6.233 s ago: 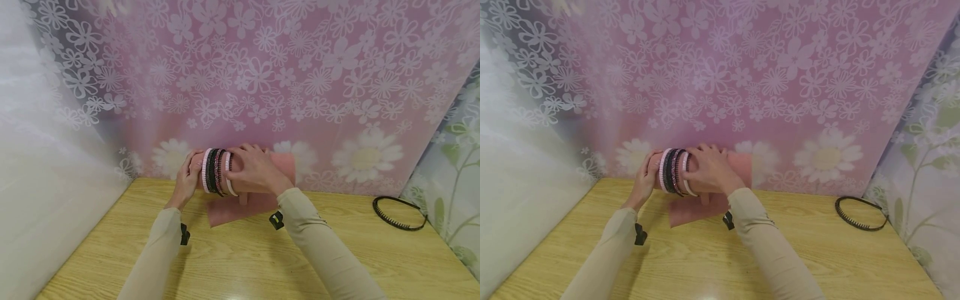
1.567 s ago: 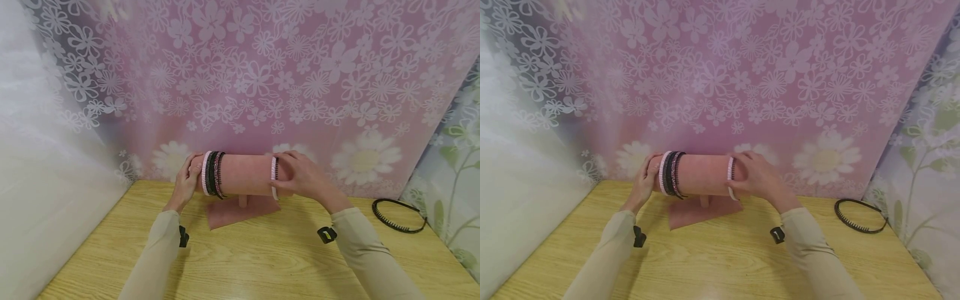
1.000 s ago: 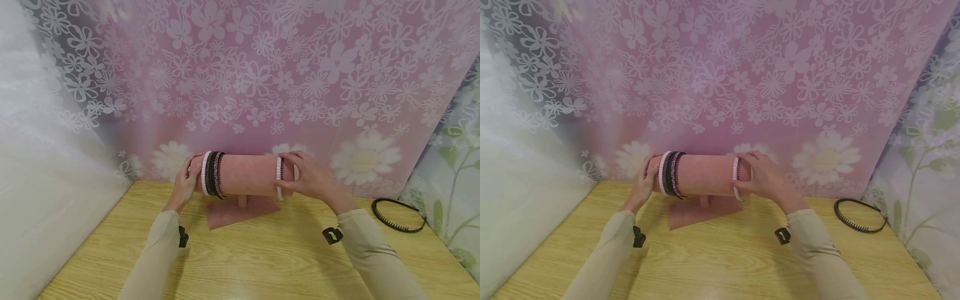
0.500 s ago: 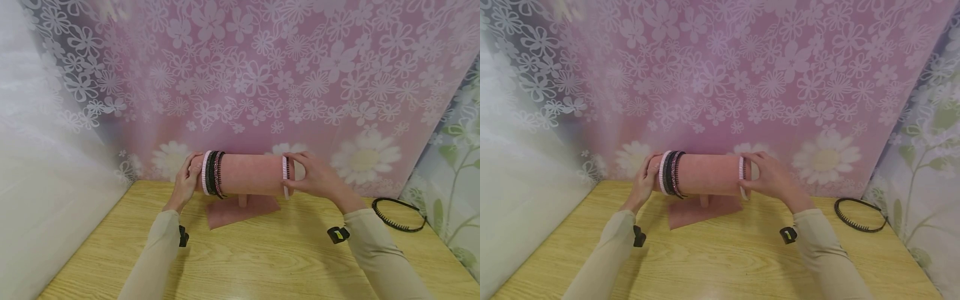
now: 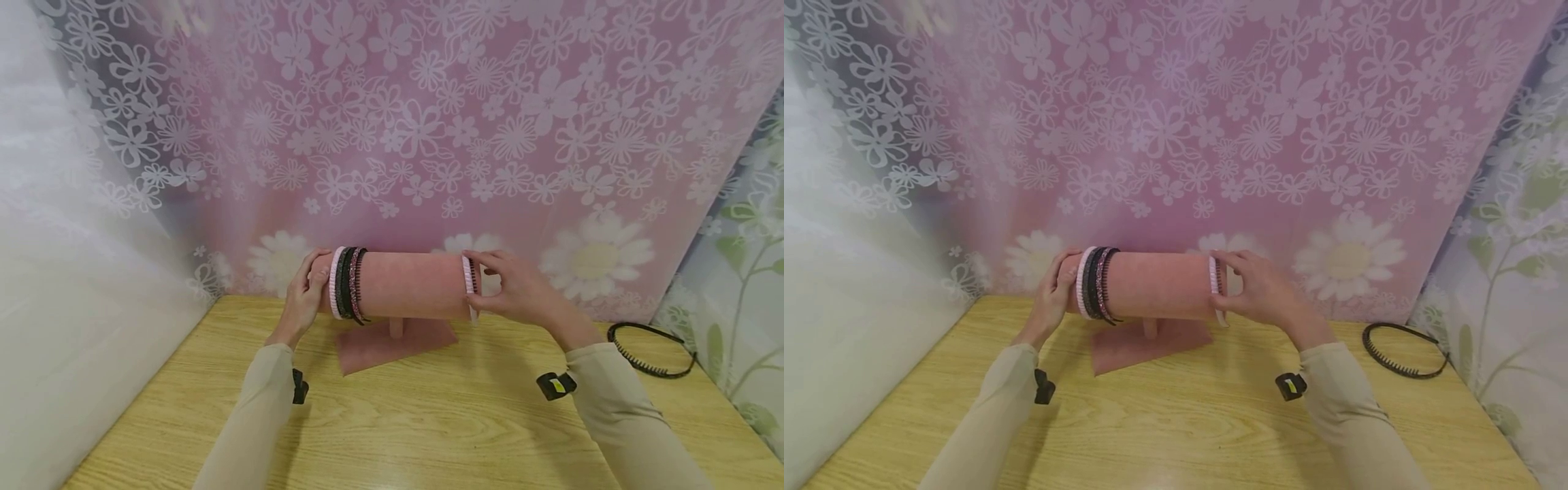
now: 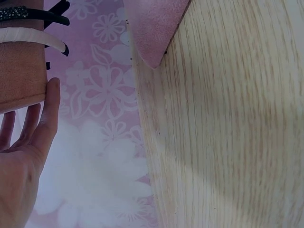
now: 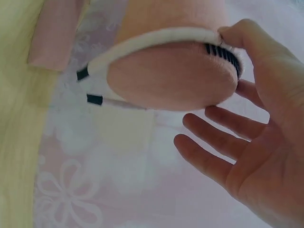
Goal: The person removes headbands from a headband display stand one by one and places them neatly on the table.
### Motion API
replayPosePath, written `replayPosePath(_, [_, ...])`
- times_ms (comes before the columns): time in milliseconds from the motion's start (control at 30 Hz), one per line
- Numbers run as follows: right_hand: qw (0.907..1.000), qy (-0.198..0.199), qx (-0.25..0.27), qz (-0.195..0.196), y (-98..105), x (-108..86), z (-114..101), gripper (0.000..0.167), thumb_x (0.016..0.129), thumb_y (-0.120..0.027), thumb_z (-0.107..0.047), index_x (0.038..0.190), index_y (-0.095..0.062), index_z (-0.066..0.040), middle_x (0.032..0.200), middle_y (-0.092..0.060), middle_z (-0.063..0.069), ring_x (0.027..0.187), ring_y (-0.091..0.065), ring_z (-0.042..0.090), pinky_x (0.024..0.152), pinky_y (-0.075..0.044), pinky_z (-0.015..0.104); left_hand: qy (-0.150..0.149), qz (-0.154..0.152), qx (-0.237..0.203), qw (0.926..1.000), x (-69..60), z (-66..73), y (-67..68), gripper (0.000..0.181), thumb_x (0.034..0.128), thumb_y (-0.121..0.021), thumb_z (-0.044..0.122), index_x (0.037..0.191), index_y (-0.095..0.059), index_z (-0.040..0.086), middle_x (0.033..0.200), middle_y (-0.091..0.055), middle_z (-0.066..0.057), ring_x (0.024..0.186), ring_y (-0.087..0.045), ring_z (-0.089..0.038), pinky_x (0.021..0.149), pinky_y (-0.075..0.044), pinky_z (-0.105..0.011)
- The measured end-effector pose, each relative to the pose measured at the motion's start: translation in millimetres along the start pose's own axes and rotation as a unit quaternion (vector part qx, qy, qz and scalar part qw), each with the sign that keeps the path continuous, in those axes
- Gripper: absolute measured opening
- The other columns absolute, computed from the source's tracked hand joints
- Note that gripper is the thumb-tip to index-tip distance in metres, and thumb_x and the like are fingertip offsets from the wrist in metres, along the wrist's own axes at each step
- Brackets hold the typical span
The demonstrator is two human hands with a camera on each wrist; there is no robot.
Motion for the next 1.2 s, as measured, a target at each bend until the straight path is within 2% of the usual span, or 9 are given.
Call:
replayPosePath(133, [0.9995,0.013,0.021,0.020,-5,-2.5,1,0.074,0.089,-0.078,-0.026,0.154,-0.046,-0.009,0.143,-0.059,0.022,0.111,-0.070,0.036,0.080,-0.061,0.045,0.004,0.002,0.002,1.0000,-0.6,-0.4,0.5,0.043,0.1082,-0.047,0.029,0.149,-0.050,0.016,0.156,-0.049,-0.013,0.133,-0.053,-0.041,0.112,-0.039,-0.057])
replayPosePath(267, [0.9948,0.020,0.086,0.050,-14,-8.4,3,0.073,0.091,-0.077,-0.018,0.155,-0.044,-0.008,0.144,-0.059,0.020,0.109,-0.071,0.035,0.083,-0.061,0.046,-0.001,0.008,0.001,1.0000,-0.6,0.6,0.5,0.043,0.1083,-0.047,0.028,0.148,-0.051,0.015,0.155,-0.049,-0.014,0.134,-0.052,-0.041,0.113,-0.037,-0.058])
replayPosePath(367, [0.9879,0.010,0.133,0.080,-19,-15.9,3,0.070,0.092,-0.075,-0.014,0.155,-0.044,-0.008,0.144,-0.059,0.021,0.108,-0.071,0.036,0.083,-0.062,0.045,-0.001,0.011,0.000,0.9999,0.0,0.1,0.0,0.043,0.1082,-0.047,0.028,0.148,-0.051,0.013,0.155,-0.050,-0.015,0.134,-0.052,-0.042,0.113,-0.037,-0.058])
replayPosePath(567, [0.9760,-0.025,0.172,0.131,-28,-30.7,3,0.071,0.090,-0.078,-0.014,0.154,-0.046,-0.012,0.126,-0.067,0.023,0.097,-0.074,0.036,0.077,-0.063,0.038,0.002,0.008,-0.001,1.0000,0.0,0.0,0.1,0.042,0.1083,-0.048,0.028,0.148,-0.051,0.017,0.156,-0.049,-0.014,0.135,-0.052,-0.041,0.115,-0.037,-0.057])
replayPosePath(667, [0.9720,-0.033,0.179,0.148,-30,-35.7,3,0.068,0.090,-0.079,-0.015,0.152,-0.049,-0.012,0.119,-0.071,0.022,0.092,-0.075,0.034,0.074,-0.063,0.034,0.002,0.008,-0.002,1.0000,-0.1,0.2,0.1,0.041,0.1085,-0.048,0.028,0.148,-0.052,0.017,0.156,-0.049,-0.013,0.136,-0.052,-0.040,0.115,-0.037,-0.057])
replayPosePath(900, [0.9678,-0.023,0.161,0.192,-27,-42.2,0,0.056,0.089,-0.079,-0.008,0.142,-0.060,-0.006,0.110,-0.075,0.019,0.087,-0.076,0.029,0.073,-0.060,0.025,-0.011,0.018,0.000,0.9998,0.0,0.7,0.2,0.040,0.1079,-0.048,0.027,0.147,-0.053,0.018,0.153,-0.052,-0.013,0.132,-0.054,-0.040,0.113,-0.038,-0.056])
replayPosePath(1200, [0.9662,-0.057,0.177,0.179,-27,-45.7,0,0.047,0.091,-0.077,-0.008,0.136,-0.064,-0.004,0.108,-0.075,0.018,0.091,-0.075,0.030,0.074,-0.058,0.020,-0.001,0.013,-0.001,0.9999,0.4,-1.2,-0.7,0.041,0.1082,-0.048,0.029,0.148,-0.052,0.020,0.156,-0.050,-0.011,0.135,-0.052,-0.039,0.114,-0.037,-0.056])
Point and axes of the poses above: each hand's wrist, its own x-axis towards the middle knuckle, its own y-axis out of the back of the hand, z = x × y, the point moved 6 cm from there along x, towards the middle knuckle
